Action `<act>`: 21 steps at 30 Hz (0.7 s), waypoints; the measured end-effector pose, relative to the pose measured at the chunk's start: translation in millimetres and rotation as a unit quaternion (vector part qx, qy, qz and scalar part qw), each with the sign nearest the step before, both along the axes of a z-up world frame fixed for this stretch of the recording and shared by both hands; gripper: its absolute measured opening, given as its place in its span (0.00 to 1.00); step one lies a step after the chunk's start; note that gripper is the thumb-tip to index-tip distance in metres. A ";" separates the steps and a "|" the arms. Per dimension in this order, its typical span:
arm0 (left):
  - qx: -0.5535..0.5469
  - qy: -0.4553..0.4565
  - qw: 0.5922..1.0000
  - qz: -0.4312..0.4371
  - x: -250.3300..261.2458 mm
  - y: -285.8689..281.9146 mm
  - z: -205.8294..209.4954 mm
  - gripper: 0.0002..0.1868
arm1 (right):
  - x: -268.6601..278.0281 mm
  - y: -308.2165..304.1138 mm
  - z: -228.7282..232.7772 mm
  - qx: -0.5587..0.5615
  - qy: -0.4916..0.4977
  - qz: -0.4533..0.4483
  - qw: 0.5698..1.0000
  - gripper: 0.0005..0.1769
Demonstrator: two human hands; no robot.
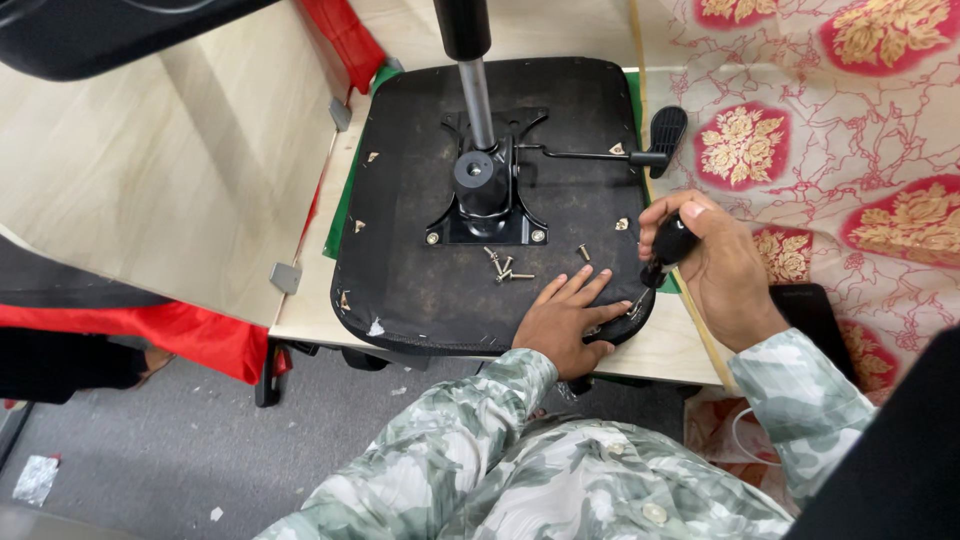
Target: The person uses a screwdriver to tighten screws into the underside of an overturned office chair seat. They work on multiple screw holes around the seat base, securing the seat to the chair mechanism.
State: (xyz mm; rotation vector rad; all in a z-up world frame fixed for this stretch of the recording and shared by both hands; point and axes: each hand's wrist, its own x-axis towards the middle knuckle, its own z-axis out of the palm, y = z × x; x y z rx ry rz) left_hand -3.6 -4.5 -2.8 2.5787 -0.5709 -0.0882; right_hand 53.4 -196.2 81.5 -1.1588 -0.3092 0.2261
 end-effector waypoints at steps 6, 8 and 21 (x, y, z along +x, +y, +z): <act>-0.004 0.031 0.999 0.025 -1.4 -4.4 1.6 0.32 | -1.9 -20.1 4.4 -0.050 -0.037 0.065 0.996 0.14; -0.006 0.035 0.999 0.027 -3.2 -6.9 5.8 0.33 | -0.3 -22.0 5.0 -0.092 -0.050 0.048 0.993 0.09; -0.078 0.037 0.995 0.051 3.7 -8.7 10.4 0.22 | 11.5 1.1 13.7 -0.082 -0.046 0.016 0.995 0.06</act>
